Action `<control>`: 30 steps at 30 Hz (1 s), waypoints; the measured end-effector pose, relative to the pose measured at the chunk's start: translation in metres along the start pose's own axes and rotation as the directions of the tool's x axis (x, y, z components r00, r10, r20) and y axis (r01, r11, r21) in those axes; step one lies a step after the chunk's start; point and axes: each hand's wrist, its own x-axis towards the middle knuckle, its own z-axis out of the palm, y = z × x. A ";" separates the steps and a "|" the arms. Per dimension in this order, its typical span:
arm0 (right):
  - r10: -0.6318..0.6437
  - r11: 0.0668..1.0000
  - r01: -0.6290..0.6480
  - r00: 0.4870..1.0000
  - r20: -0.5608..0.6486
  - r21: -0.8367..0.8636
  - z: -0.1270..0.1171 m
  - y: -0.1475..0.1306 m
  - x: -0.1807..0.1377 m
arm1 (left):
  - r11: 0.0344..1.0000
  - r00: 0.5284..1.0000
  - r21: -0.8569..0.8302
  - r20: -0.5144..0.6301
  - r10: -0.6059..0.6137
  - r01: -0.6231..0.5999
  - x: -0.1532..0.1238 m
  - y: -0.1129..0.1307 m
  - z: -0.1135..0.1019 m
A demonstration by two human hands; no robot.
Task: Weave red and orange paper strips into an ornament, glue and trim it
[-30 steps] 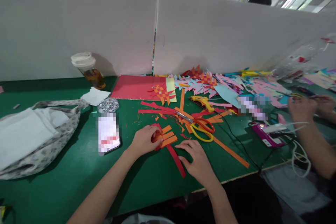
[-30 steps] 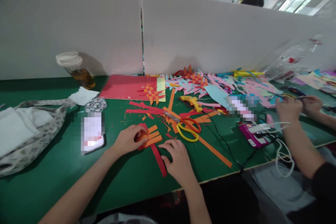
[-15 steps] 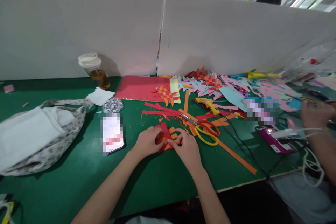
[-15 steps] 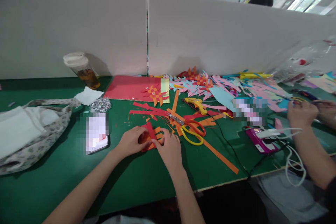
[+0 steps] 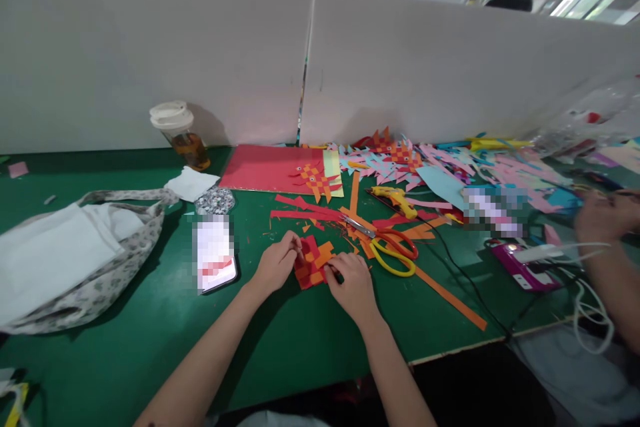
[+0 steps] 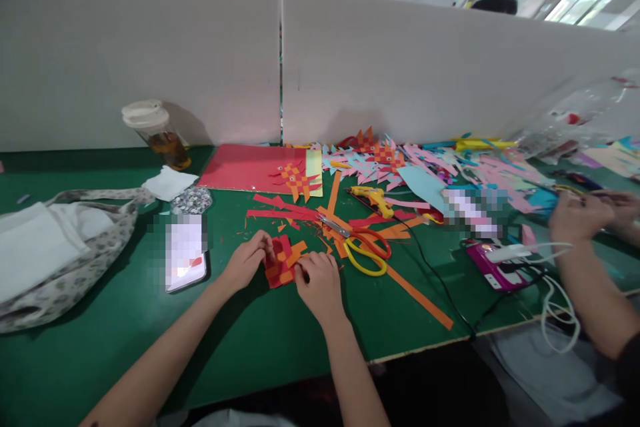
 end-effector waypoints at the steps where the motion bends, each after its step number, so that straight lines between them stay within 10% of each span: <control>1: 0.008 0.999 -0.007 1.000 -0.008 0.032 0.000 0.001 0.000 | 1.000 1.000 -0.007 -0.002 0.007 -0.007 0.000 -0.001 0.000; 8: 0.291 0.933 -0.189 0.897 -0.334 0.305 -0.003 0.006 -0.005 | 0.983 0.996 -0.177 -0.089 0.030 -0.045 0.002 -0.004 0.001; 14: -0.024 0.992 0.059 0.954 -0.299 0.109 -0.007 -0.002 -0.008 | 0.991 0.933 -0.038 -0.343 0.107 -0.128 0.000 -0.002 -0.007; 21: -0.181 0.983 0.178 0.976 -0.123 -0.038 -0.006 -0.002 -0.003 | 0.904 0.945 0.365 -0.146 0.293 -0.224 -0.007 0.008 -0.003; 30: -0.264 0.964 0.261 0.960 -0.092 -0.048 0.003 -0.005 -0.006 | 0.866 0.949 0.406 0.011 0.315 -0.292 0.000 -0.005 0.002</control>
